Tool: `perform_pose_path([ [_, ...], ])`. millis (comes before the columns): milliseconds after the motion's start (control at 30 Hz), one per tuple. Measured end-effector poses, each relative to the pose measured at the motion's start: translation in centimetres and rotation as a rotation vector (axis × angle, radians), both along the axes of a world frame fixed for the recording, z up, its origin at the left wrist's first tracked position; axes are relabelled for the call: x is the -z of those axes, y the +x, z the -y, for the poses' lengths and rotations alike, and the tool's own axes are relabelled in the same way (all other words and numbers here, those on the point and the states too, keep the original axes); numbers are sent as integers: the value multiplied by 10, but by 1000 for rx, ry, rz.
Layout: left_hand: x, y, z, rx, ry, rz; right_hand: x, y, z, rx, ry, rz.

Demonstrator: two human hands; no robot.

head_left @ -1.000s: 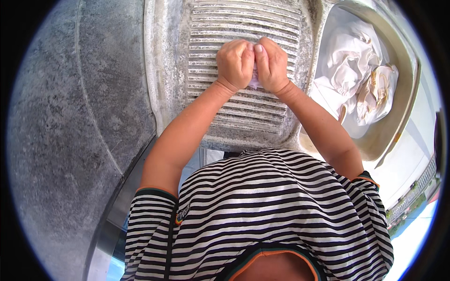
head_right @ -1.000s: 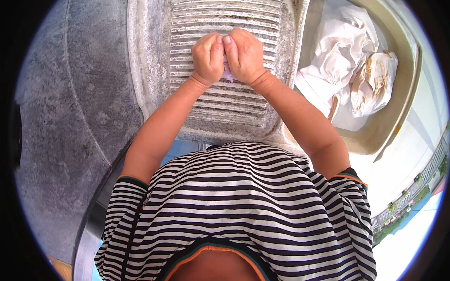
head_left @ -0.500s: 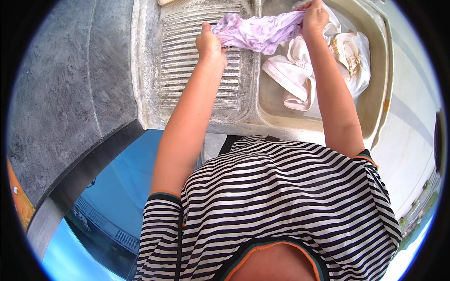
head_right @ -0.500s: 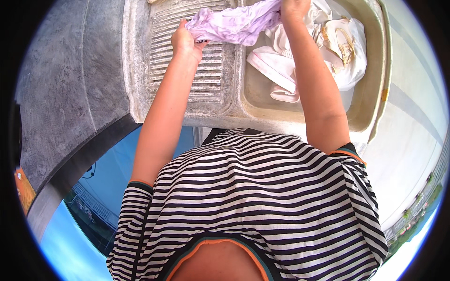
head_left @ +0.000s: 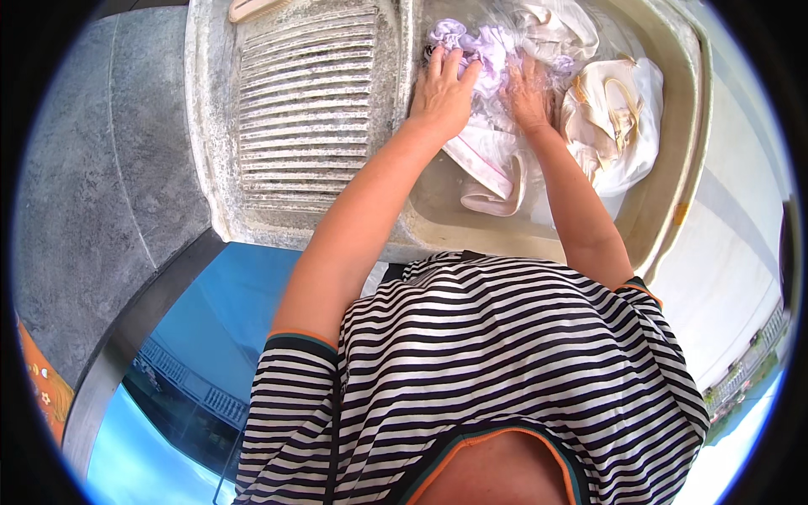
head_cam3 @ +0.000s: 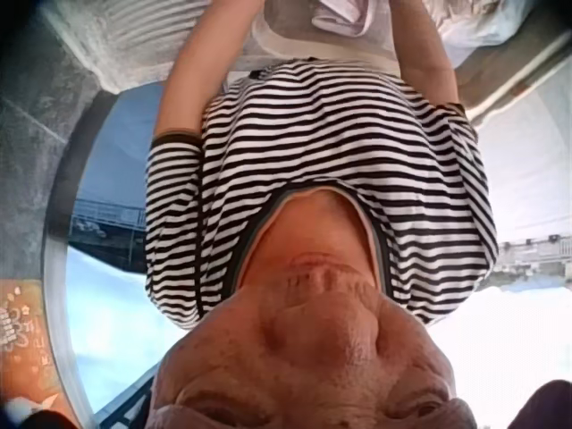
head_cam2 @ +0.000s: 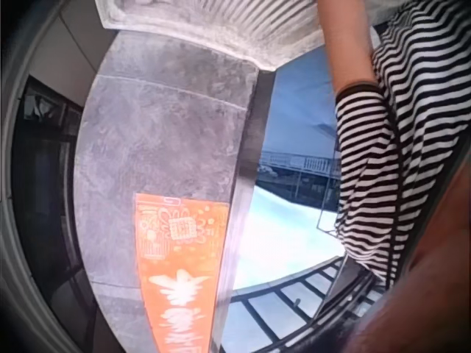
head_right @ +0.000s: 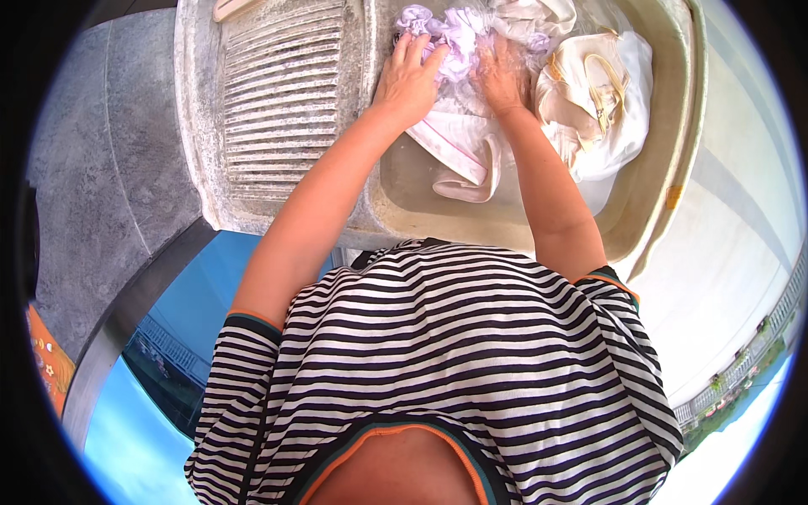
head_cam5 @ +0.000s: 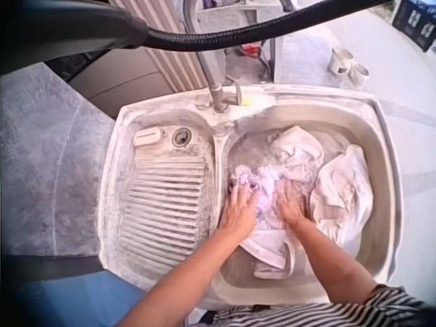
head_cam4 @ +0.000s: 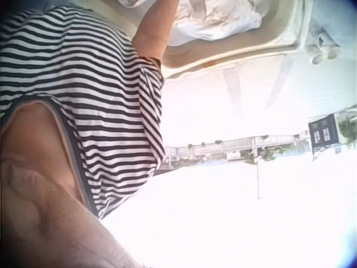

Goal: The person hand-washes a light purple t-shirt in a dual-basin utility sink. They scrub the shirt on the washboard, rinse it under running water, wring it out, and repeat the process. Other white garments remain soaking in the adjacent basin.

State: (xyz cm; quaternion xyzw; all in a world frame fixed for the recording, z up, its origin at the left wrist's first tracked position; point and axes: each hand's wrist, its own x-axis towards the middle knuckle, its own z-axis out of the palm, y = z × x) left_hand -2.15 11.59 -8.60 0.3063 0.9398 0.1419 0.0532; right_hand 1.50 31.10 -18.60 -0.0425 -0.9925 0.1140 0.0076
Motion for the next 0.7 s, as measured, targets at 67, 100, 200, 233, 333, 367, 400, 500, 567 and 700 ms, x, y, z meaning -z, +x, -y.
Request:
perform_pose_path([
  [67,20,10,-1,-58,-67,155,-24,-17,-6,-57,7,421],
  [100,27,14,0,-89,-103,233,0,-10,-15,-80,-5,319],
  [200,18,1,-13,-32,-215,379,21,2,-35,0,-144,355],
  [233,6,-9,-15,9,-313,410,14,-1,-35,47,-208,419],
  [333,-28,-30,-10,-189,-109,615,-39,-1,-23,26,-430,199],
  [367,-40,-37,-7,-214,69,661,-50,-5,-21,58,-462,158],
  [400,-52,-43,-2,-239,249,702,-59,-8,-18,88,-494,119],
  [500,-136,-56,2,-183,578,767,-66,-1,-13,192,-656,-98],
  [567,-192,-57,5,-54,716,623,-74,-5,-1,287,-833,-156],
  [700,-249,-68,33,177,1393,809,-167,-43,65,588,-1680,-169],
])
